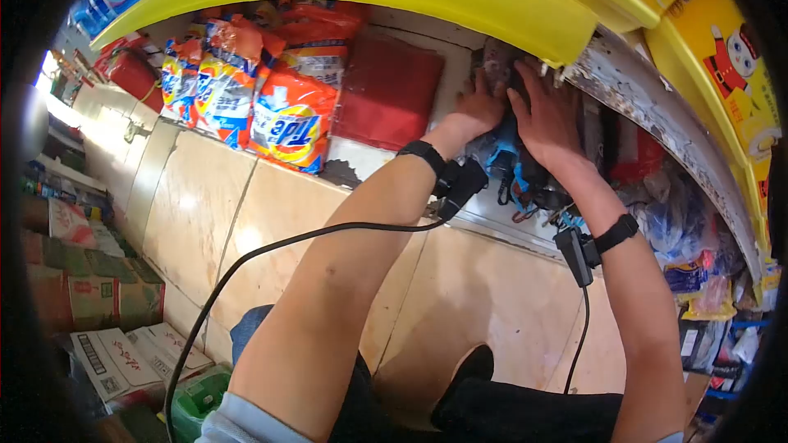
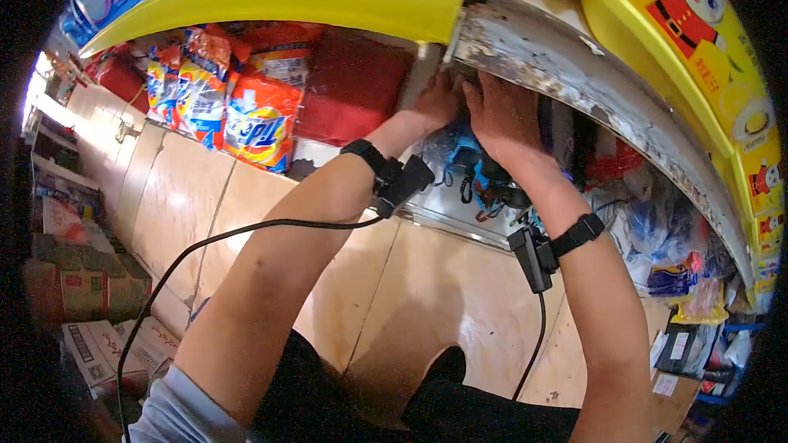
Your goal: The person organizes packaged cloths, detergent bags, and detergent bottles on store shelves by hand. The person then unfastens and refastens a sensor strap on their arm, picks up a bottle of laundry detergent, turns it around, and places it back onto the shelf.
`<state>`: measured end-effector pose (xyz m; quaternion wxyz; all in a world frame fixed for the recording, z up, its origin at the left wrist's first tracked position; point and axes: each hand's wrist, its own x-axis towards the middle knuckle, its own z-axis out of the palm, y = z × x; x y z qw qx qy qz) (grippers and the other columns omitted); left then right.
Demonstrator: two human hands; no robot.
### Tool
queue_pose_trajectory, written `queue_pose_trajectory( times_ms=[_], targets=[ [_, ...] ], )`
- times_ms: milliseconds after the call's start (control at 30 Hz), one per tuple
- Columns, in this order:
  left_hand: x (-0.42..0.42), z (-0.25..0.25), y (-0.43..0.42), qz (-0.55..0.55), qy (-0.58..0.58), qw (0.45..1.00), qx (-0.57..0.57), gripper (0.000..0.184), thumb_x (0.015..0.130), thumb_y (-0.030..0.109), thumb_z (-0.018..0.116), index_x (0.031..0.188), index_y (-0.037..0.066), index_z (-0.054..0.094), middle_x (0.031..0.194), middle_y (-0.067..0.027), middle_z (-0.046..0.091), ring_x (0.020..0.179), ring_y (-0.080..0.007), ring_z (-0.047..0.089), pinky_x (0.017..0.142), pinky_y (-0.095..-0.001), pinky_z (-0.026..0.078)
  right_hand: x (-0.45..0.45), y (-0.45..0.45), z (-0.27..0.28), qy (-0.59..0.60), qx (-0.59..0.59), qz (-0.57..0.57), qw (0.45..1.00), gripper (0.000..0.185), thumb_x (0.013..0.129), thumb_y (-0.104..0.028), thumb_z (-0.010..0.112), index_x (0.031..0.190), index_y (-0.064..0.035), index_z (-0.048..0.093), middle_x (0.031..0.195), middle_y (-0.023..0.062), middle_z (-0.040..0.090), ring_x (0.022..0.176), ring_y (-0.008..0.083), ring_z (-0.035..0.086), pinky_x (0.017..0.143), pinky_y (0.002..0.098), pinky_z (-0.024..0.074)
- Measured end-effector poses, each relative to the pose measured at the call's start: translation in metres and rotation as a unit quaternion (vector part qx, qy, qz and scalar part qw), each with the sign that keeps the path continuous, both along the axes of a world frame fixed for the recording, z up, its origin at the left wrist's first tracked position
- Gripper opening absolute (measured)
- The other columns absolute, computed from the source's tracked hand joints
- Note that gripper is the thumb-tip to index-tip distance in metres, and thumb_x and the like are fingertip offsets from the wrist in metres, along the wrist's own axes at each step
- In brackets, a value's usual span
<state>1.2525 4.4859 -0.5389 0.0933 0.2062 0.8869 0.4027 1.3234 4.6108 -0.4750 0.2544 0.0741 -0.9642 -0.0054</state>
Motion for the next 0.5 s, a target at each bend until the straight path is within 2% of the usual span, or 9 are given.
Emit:
queue_pose_trajectory(
  times_ms=[33, 100, 133, 200, 267, 333, 400, 433, 500],
  targets=[
    [-0.004, -0.008, -0.003, 0.006, 0.002, 1.000, -0.002, 0.064, 0.101, 0.040, 0.035, 0.152, 0.001, 0.026, 0.159, -0.0307, 0.011, 0.139, -0.0552, 0.027, 0.112, -0.0628, 0.026, -0.002, -0.004, 0.003, -0.011, -0.035, 0.074, 0.997, 0.048, 0.099, -0.037, 0.051, 0.138, -0.0099, 0.051, 0.137, 0.0190, 0.054, 0.130, 0.0365, 0.046, 0.110, 0.0522, 0.0309],
    [-0.020, -0.050, 0.002, -0.080, 0.149, 0.985, -0.018, 0.059, 0.100, 0.032, 0.035, 0.152, 0.003, 0.028, 0.157, -0.0318, 0.016, 0.137, -0.0577, 0.027, 0.113, -0.0567, 0.029, -0.003, -0.020, 0.018, -0.039, -0.082, 0.117, 0.989, 0.043, 0.100, -0.034, 0.051, 0.134, -0.0084, 0.055, 0.133, 0.0193, 0.056, 0.127, 0.0359, 0.049, 0.109, 0.0461, 0.0349],
    [-0.016, -0.052, -0.003, -0.100, 0.251, 0.960, 0.073, 0.063, 0.097, 0.029, 0.039, 0.153, 0.003, 0.026, 0.154, -0.0345, 0.023, 0.136, -0.0578, 0.029, 0.112, -0.0525, 0.033, -0.001, -0.033, 0.028, -0.086, -0.093, 0.109, 0.986, 0.042, 0.100, -0.034, 0.051, 0.132, -0.0081, 0.056, 0.132, 0.0197, 0.057, 0.127, 0.0368, 0.050, 0.108, 0.0457, 0.0357],
    [-0.014, -0.052, -0.011, -0.096, 0.207, 0.970, 0.086, 0.062, 0.095, 0.029, 0.043, 0.149, 0.001, 0.032, 0.151, -0.0349, 0.028, 0.133, -0.0561, 0.034, 0.110, -0.0540, 0.034, -0.007, -0.044, 0.030, -0.149, -0.114, 0.116, 0.975, 0.042, 0.100, -0.036, 0.051, 0.130, -0.0081, 0.059, 0.129, 0.0219, 0.058, 0.127, 0.0378, 0.050, 0.107, 0.0468, 0.0379],
    [0.009, -0.002, -0.034, -0.091, 0.164, 0.977, 0.100, 0.062, 0.093, 0.029, 0.047, 0.146, -0.001, 0.037, 0.148, -0.0352, 0.033, 0.131, -0.0543, 0.038, 0.108, -0.0554, 0.036, -0.020, -0.046, 0.020, -0.163, -0.106, 0.111, 0.975, 0.044, 0.100, -0.038, 0.048, 0.127, -0.0062, 0.061, 0.129, 0.0246, 0.057, 0.125, 0.0416, 0.050, 0.104, 0.0530, 0.0379],
    [0.037, 0.067, -0.073, 0.020, -0.072, 0.995, -0.071, 0.057, 0.087, 0.030, 0.056, 0.134, -0.001, 0.050, 0.140, -0.0323, 0.044, 0.128, -0.0479, 0.045, 0.107, -0.0544, 0.036, -0.039, -0.037, -0.012, -0.177, -0.095, 0.107, 0.974, 0.047, 0.100, -0.041, 0.044, 0.124, -0.0043, 0.062, 0.129, 0.0274, 0.056, 0.122, 0.0454, 0.050, 0.100, 0.0591, 0.0378],
    [0.028, 0.037, -0.095, 0.227, 0.191, 0.927, -0.228, 0.052, 0.083, 0.033, 0.063, 0.122, 0.001, 0.058, 0.132, -0.0270, 0.053, 0.126, -0.0405, 0.052, 0.103, -0.0508, 0.043, -0.061, -0.021, -0.061, -0.034, 0.033, 0.169, 0.984, 0.041, 0.097, -0.040, 0.051, 0.119, -0.0087, 0.067, 0.126, 0.0219, 0.059, 0.126, 0.0385, 0.048, 0.104, 0.0556, 0.0373],
    [0.034, 0.043, -0.111, 0.271, 0.217, 0.898, -0.269, 0.053, 0.082, 0.036, 0.065, 0.122, 0.002, 0.059, 0.130, -0.0262, 0.054, 0.124, -0.0396, 0.054, 0.101, -0.0488, 0.046, -0.058, -0.027, -0.051, -0.033, 0.032, 0.171, 0.984, 0.041, 0.097, -0.040, 0.051, 0.119, -0.0087, 0.067, 0.126, 0.0219, 0.059, 0.126, 0.0385, 0.048, 0.104, 0.0556, 0.0373],
    [0.034, 0.046, -0.145, 0.316, 0.242, 0.865, -0.306, 0.055, 0.082, 0.039, 0.068, 0.122, 0.003, 0.060, 0.128, -0.0254, 0.056, 0.123, -0.0386, 0.056, 0.098, -0.0469, 0.049, -0.043, -0.041, -0.015, -0.261, -0.023, 0.057, 0.963, 0.041, 0.093, -0.044, 0.056, 0.110, -0.0097, 0.071, 0.126, 0.0160, 0.059, 0.127, 0.0366, 0.046, 0.104, 0.0576, 0.0355]
  ],
)
